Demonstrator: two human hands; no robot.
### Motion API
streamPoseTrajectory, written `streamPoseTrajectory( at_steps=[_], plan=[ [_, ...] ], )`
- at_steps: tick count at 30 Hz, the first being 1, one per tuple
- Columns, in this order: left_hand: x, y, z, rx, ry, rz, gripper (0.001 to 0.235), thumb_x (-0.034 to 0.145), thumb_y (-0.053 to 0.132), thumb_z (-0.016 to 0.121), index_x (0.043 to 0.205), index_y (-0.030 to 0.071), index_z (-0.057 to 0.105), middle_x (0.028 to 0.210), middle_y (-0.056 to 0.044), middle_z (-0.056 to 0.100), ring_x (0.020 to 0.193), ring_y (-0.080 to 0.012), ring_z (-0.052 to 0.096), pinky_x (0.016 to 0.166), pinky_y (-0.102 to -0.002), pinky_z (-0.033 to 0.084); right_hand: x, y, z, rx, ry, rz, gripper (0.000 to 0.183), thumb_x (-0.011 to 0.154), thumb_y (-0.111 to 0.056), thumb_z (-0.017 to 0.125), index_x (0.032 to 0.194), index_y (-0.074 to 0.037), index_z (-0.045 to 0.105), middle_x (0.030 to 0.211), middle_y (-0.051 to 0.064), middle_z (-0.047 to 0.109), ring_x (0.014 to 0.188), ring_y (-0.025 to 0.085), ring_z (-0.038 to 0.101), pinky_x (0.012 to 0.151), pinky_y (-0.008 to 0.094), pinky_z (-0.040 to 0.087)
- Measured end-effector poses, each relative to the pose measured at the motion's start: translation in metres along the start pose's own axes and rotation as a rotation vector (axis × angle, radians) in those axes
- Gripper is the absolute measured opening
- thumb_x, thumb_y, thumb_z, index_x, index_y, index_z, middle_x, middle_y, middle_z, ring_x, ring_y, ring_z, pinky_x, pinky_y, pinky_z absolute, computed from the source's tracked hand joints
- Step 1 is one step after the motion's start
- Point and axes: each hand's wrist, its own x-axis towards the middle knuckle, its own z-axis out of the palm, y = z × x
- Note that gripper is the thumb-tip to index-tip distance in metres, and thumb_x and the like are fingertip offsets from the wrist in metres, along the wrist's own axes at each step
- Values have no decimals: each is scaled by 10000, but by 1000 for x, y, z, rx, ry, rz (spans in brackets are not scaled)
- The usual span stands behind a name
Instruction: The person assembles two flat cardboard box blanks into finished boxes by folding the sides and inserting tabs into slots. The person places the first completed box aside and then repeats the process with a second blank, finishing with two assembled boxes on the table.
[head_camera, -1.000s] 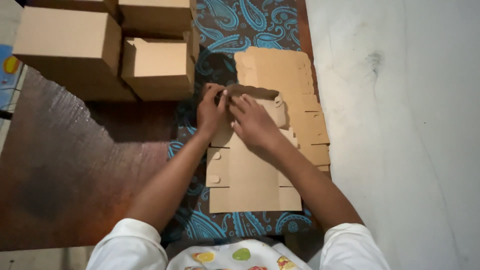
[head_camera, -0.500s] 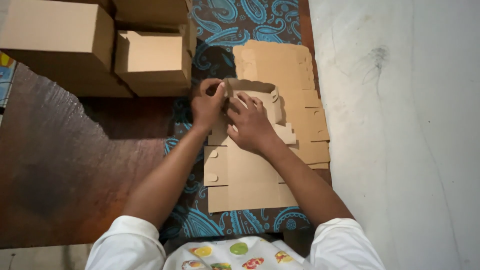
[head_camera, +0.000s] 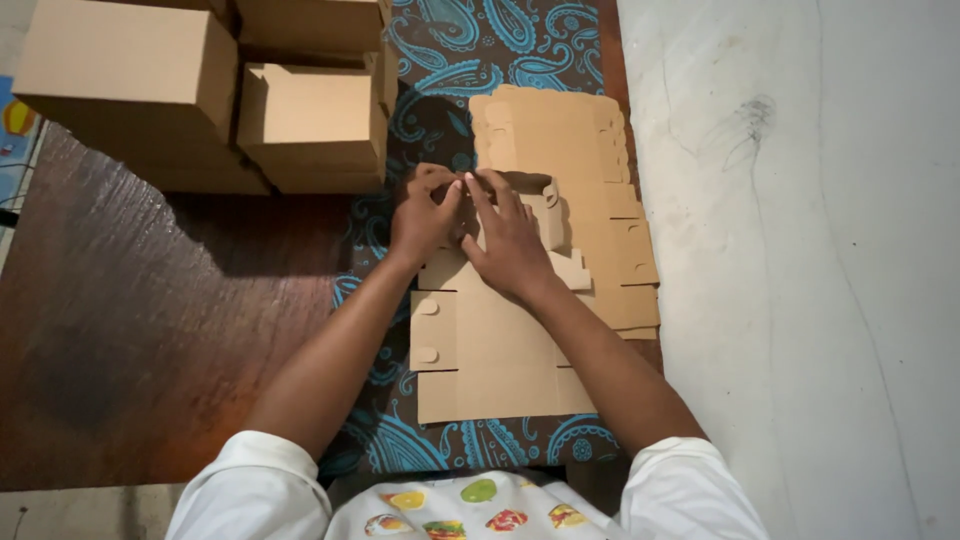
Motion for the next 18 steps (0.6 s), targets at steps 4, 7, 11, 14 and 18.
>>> streamPoseTrajectory(
  at_steps=[4, 7, 11, 14, 18],
  plan=[
    [-7, 32, -23, 34, -43, -164, 242, 974, 324, 664, 1180, 229, 748, 1135, -184, 737, 1100, -412, 688, 970, -496, 560, 0, 9, 10, 3, 25, -24, 712, 923, -235, 670, 1560, -47, 416, 1499, 183, 426, 1314, 386, 516, 1031, 487, 436],
    [-13, 27, -19, 127, -39, -282, 336, 955, 335, 677, 1272, 438, 641, 1077, -143, 769, 1072, -385, 716, 1023, -485, 547, 0, 22, 26, -84, 62, -82, 681, 950, -286, 660, 1555, -74, 432, 1445, 146, 492, 1338, 360, 488, 1020, 467, 426],
    [-13, -2, -1, 183, -11, -277, 318, 915, 290, 696, 1195, 439, 700, 957, -166, 778, 1002, -369, 737, 931, -457, 587, -3, 29, 41, -296, 199, -204, 625, 927, -296, 670, 1492, -84, 504, 1325, 113, 580, 1264, 319, 548, 988, 469, 442],
    [-11, -13, 3, 181, 55, -230, 317, 871, 254, 736, 1137, 426, 740, 939, -151, 781, 971, -349, 747, 890, -437, 607, -4, 24, 38, -351, 202, -233, 641, 909, -298, 684, 1500, -130, 503, 1307, 82, 595, 1251, 302, 554, 986, 478, 439],
    [-9, -8, -1, 87, 138, -164, 284, 865, 238, 801, 1133, 283, 719, 952, -157, 779, 945, -357, 754, 828, -457, 617, -5, 24, 37, -277, 77, -188, 725, 903, -231, 655, 1582, -210, 401, 1443, 72, 516, 1346, 330, 481, 1027, 515, 416]
  ],
)
